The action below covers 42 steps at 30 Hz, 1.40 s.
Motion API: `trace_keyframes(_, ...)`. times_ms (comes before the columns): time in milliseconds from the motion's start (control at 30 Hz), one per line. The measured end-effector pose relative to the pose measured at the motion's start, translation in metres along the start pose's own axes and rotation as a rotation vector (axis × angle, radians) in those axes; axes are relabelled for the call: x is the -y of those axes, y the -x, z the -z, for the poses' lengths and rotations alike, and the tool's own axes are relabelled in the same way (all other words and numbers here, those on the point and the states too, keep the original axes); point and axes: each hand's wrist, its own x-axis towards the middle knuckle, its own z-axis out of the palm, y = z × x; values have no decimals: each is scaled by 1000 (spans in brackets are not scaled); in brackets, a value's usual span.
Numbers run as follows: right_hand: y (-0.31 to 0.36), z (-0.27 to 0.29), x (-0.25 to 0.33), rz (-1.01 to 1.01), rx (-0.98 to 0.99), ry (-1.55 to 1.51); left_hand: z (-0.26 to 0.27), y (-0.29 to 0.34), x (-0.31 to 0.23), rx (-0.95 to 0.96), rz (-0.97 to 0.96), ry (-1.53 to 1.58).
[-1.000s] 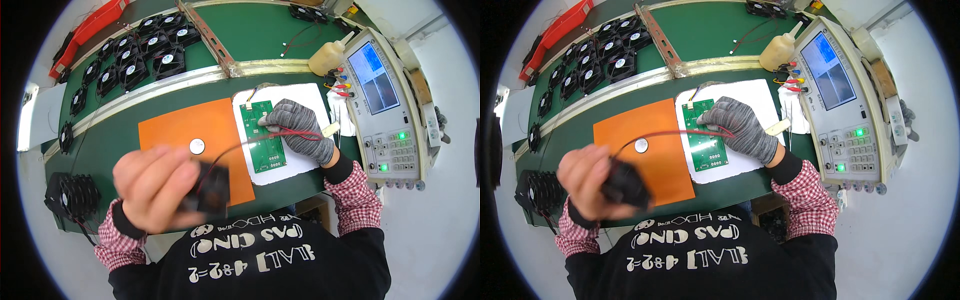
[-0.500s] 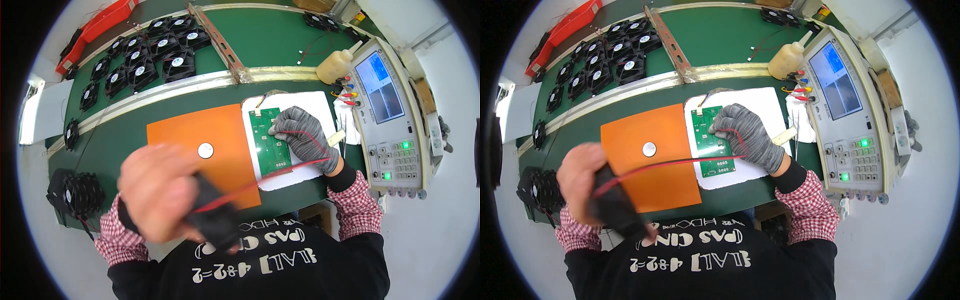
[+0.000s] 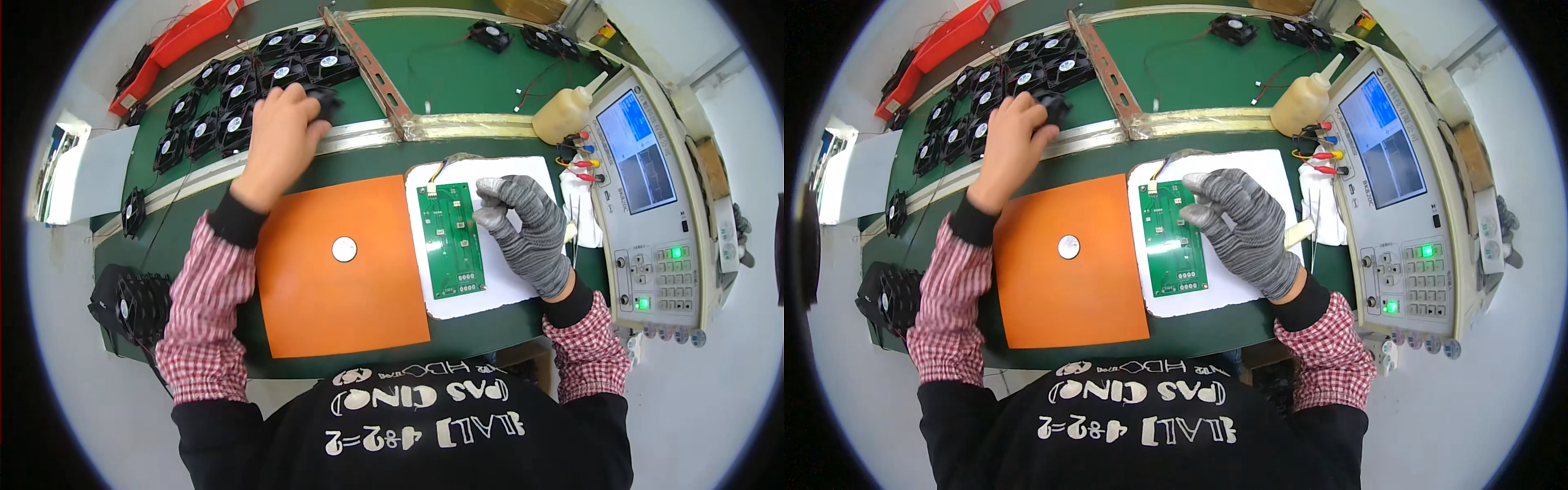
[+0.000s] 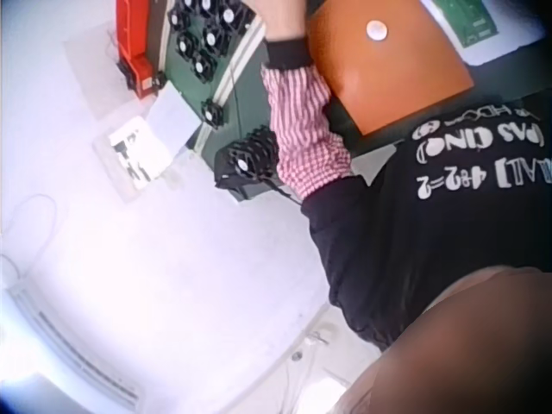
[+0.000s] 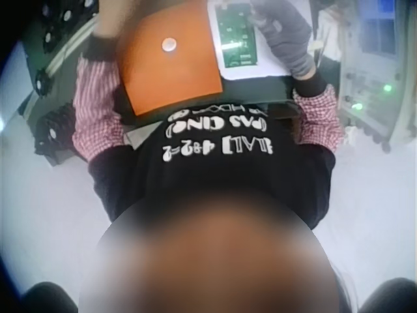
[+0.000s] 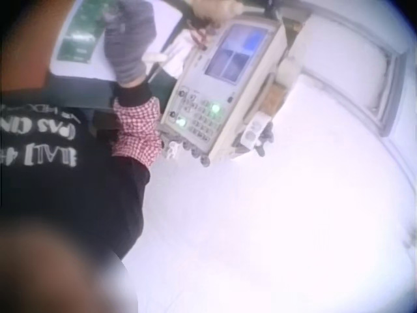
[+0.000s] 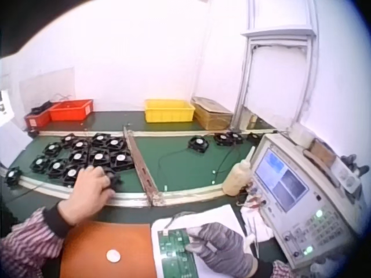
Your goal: The person repeatedly picks up small black cooling fans from a green workbench and connects their wires to a green circuit board to test their operation. After each test, the person places the fan back on the table. The process is repeated for multiple fans throughout the clip.
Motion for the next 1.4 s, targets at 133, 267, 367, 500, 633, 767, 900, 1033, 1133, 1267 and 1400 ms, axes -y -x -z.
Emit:
trace_keyframes(133, -16, -3, 30, 350, 97, 143, 55, 58, -74, -76, -492, 271)
trace_keyframes(267, 2, -14, 48, 309, 215, 152, 75, 97, -84, -182, -947, 143)
trace_keyframes(367, -3, -3, 25, 326, 172, 224, 91, 111, -31, -136, -628, 62)
trace_keyframes(500, -17, 10, 10, 65, 187, 545, 88, 87, -7, -439, -18, -40)
trace_keyframes(633, -9, -5, 2, -346, 163, -77, 64, 120, -52, -194, -73, 305)
trace_keyframes(767, -5, -8, -1, -363, 191, -216, 61, 127, -84, 151, -196, 400)
trace_keyframes(900, 1, -13, -6, -309, 170, -152, 66, 109, -75, 148, -31, 653)
trace_keyframes(1033, -1, -12, -8, -313, 227, -135, 58, 101, -78, 250, -9, 643)
trace_keyframes(1133, -2, -12, -10, -346, 245, -176, 47, 106, -86, 289, -40, 462)
trace_keyframes(1267, 3, -13, -14, -351, 217, -214, 49, 103, -85, 325, -62, 468)
trace_keyframes(1400, 0, -13, -11, -235, 269, -126, 63, 104, -88, 70, -224, 288)
